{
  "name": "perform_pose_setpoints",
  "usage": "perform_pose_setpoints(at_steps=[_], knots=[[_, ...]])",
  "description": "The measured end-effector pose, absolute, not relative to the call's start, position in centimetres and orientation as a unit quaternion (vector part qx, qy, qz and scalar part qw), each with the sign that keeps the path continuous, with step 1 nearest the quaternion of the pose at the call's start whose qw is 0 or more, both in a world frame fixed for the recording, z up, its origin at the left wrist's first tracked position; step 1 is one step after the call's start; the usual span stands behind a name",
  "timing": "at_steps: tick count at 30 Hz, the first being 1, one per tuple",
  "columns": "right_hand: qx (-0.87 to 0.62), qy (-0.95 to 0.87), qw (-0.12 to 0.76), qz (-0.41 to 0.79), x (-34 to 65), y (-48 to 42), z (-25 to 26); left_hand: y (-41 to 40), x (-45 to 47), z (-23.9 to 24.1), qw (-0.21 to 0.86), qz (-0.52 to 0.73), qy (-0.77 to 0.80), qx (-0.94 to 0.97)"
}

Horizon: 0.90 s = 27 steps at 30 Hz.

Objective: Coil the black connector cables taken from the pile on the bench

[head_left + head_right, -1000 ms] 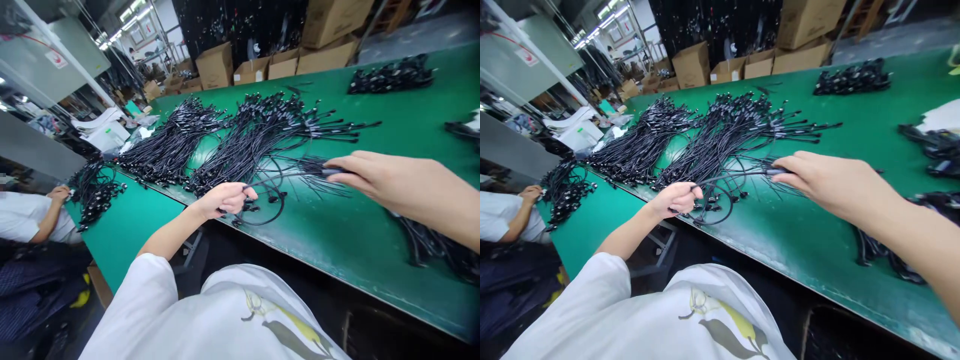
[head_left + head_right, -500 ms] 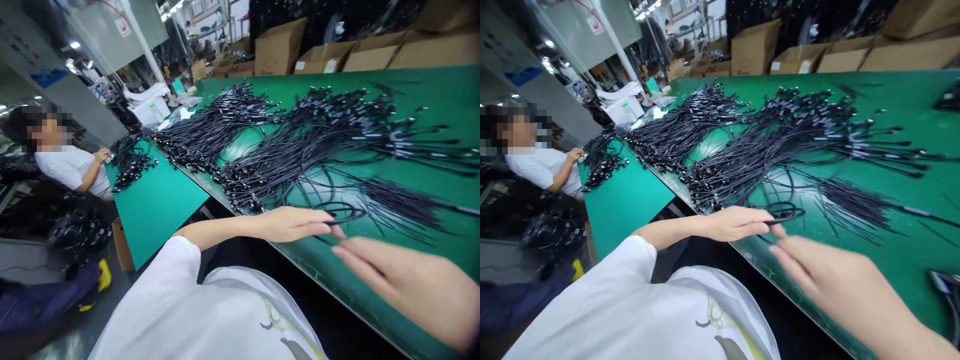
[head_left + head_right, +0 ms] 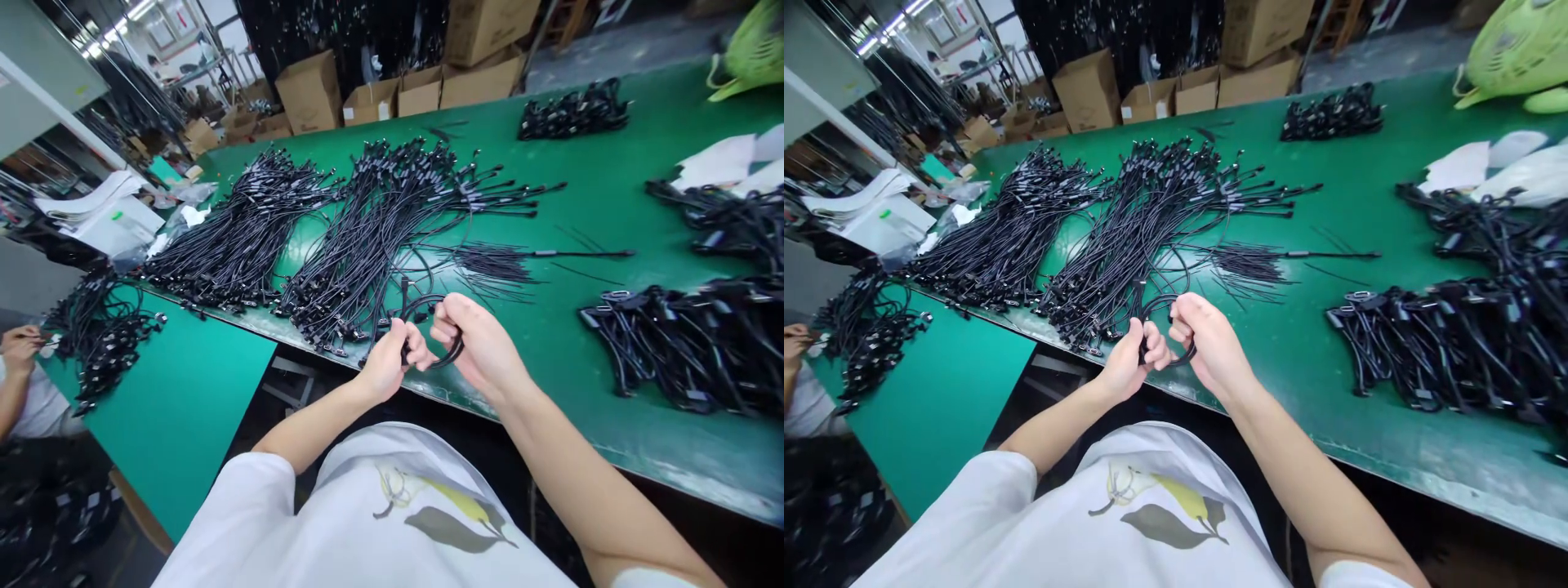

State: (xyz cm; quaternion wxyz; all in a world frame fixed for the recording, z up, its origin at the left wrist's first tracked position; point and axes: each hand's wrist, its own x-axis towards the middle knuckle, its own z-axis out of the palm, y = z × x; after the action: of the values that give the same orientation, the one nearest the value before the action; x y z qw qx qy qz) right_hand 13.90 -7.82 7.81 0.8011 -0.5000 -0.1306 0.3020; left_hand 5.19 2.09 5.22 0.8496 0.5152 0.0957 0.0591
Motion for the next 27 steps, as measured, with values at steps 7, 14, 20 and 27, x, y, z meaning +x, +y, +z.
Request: perform_pose_setpoints(at_steps=[7,14,20,27], knots=[[-0.493,-0.136,0.817,0.266,11.3,-7.7,7.6,3.2,4.3,3.2,0.668,-0.067,-0.014,0.741],[-0.454,-0.112,0.832,0.298,11.7,-8.3,8.8,1.8,3.6,3.6,0.647,-0.068,-0.029,0.759],[-0.424,-0.104,0.836,0.334,13.1,-9.0,9.7,1.2,4.9,5.2,0.702,-0.101,-0.020,0.705],[-0.430,-0.096,0.826,0.351,14.6,-9.2,8.1,0.0,4.5,5.2,0.889,-0.220,0.109,0.386]])
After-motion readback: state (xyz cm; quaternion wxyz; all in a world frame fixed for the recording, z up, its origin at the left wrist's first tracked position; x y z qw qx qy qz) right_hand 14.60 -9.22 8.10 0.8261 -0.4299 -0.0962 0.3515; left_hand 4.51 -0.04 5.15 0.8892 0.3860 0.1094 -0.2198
